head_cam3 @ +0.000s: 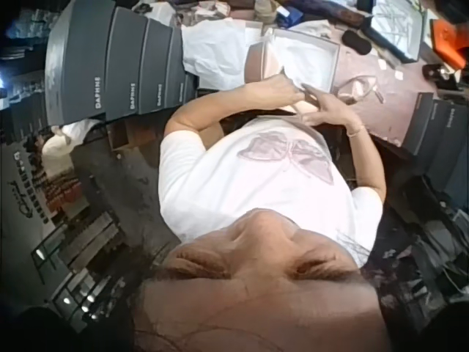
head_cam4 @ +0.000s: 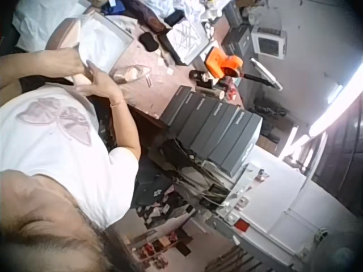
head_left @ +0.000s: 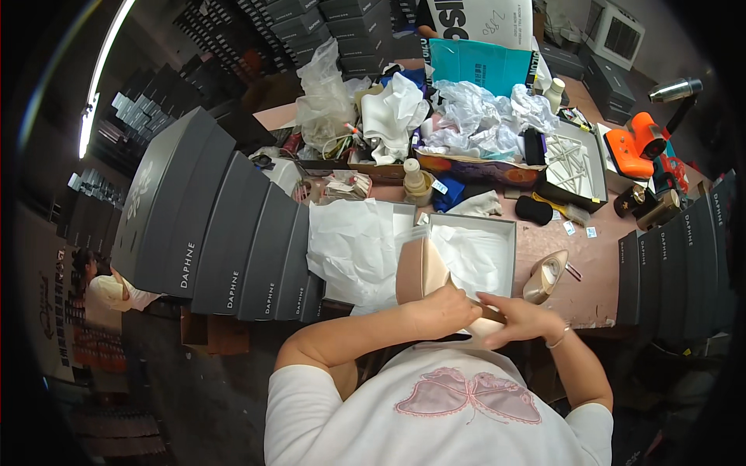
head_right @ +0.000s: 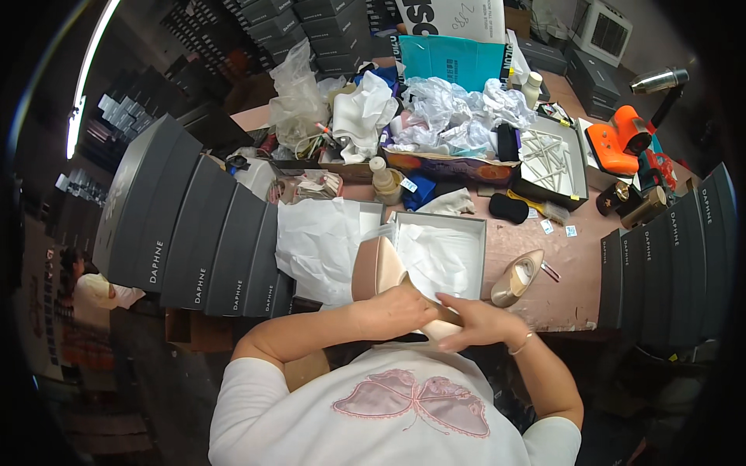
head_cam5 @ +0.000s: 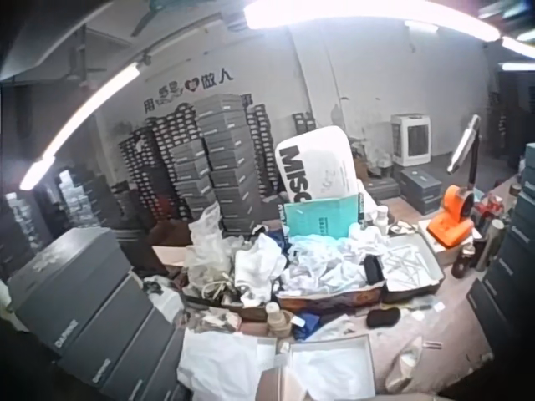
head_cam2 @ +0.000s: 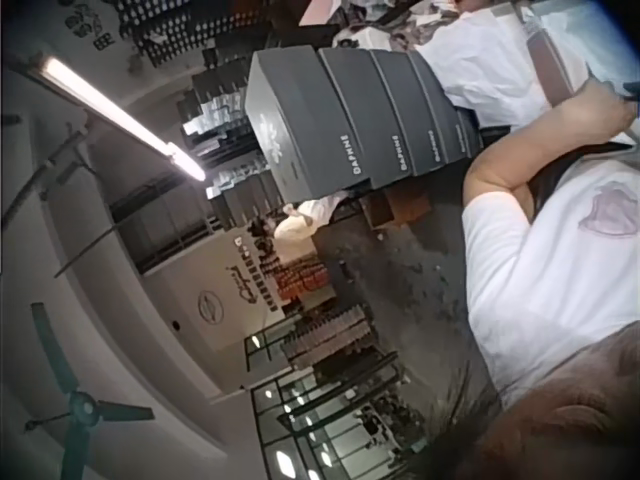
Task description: Packing high-heeled shoes into boxes with tissue paper and cleaning the box surfaces.
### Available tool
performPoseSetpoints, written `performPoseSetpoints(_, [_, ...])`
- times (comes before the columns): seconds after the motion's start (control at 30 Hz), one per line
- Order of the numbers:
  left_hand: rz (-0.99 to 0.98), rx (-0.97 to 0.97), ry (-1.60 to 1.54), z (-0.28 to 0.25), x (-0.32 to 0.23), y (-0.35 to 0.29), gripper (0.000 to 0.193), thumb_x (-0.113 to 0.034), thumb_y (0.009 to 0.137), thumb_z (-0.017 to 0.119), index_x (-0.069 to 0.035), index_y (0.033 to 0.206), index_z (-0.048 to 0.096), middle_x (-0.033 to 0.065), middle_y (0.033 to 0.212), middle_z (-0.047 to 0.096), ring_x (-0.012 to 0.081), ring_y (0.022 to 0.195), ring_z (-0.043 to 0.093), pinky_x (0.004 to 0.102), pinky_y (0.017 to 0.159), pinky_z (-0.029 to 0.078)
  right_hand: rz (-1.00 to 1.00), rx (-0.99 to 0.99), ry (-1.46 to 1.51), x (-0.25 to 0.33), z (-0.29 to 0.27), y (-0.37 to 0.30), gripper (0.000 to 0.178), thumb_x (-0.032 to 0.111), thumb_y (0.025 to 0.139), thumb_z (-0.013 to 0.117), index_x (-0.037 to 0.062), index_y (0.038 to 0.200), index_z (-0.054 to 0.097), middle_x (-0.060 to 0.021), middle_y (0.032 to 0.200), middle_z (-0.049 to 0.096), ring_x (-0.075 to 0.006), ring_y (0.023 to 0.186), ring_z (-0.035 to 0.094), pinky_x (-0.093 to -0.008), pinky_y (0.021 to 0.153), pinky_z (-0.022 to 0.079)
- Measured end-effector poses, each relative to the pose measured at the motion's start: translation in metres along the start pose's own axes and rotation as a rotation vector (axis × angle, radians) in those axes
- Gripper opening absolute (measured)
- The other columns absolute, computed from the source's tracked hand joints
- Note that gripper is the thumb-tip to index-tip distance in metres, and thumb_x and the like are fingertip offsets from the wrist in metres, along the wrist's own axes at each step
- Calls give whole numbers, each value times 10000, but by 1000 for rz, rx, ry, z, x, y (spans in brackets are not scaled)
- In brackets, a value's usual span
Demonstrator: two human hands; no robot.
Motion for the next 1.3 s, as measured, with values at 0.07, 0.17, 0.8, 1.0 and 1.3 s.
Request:
performPoseSetpoints(0.07, [23, -58, -91, -15, 1, -4, 184, -152, 752, 654, -44, 879, 575, 97, 827, 632, 292, 824, 630, 425, 793, 479, 4, -33, 38, 1, 23, 14, 740, 341, 741, 768, -18, 1313, 467, -155, 1093, 636, -219, 983, 604, -316, 873, 469])
performPoseSetpoints(0.17, [-136, -614, -128, -72, 86, -52, 420, -235, 799, 699, -33, 1151, 588, 140, 1099, 625, 313, 1074, 562, 412, 975, 403, 34, -174, 192, -24, 48, -5, 639, 313, 763, 742, -32, 1254, 522, -122, 1071, 629, -186, 954, 586, -304, 863, 463])
performPoseSetpoints(0.8, [-218, -565, 62, -93, 76, -130, 76, 5, 842, 595, 34, 910, 579, 183, 1202, 550, 327, 1053, 558, 380, 864, 460, -481, -463, 760, 5, 166, -68, 767, 431, 790, 717, -60, 1317, 453, -64, 1069, 601, -113, 931, 570, -260, 786, 497])
performPoseSetpoints(1.0, [-159, -701, -20, -23, -49, -150, 308, -151, 845, 624, 42, 1084, 645, 217, 1309, 527, 364, 1200, 519, 409, 970, 438, -509, -277, 845, -9, 226, -106, 701, 382, 802, 712, -74, 1281, 478, -60, 1098, 590, -121, 964, 555, -258, 818, 485])
performPoseSetpoints(1.3, [-769, -1413, -1218, 116, -81, -173, 307, -103, 856, 572, 73, 1106, 603, 152, 1215, 550, 235, 1071, 534, 335, 958, 406, -221, -471, 650, -53, 293, -169, 723, 323, 835, 667, -36, 1392, 380, -75, 1216, 536, -147, 1094, 484, -303, 921, 432])
Point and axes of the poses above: each hand's wrist, its own y-axis towards the middle knuckle, its own z-axis out of the palm, x = y × z, the point moved 5 cm from there along y, towards the middle knuckle
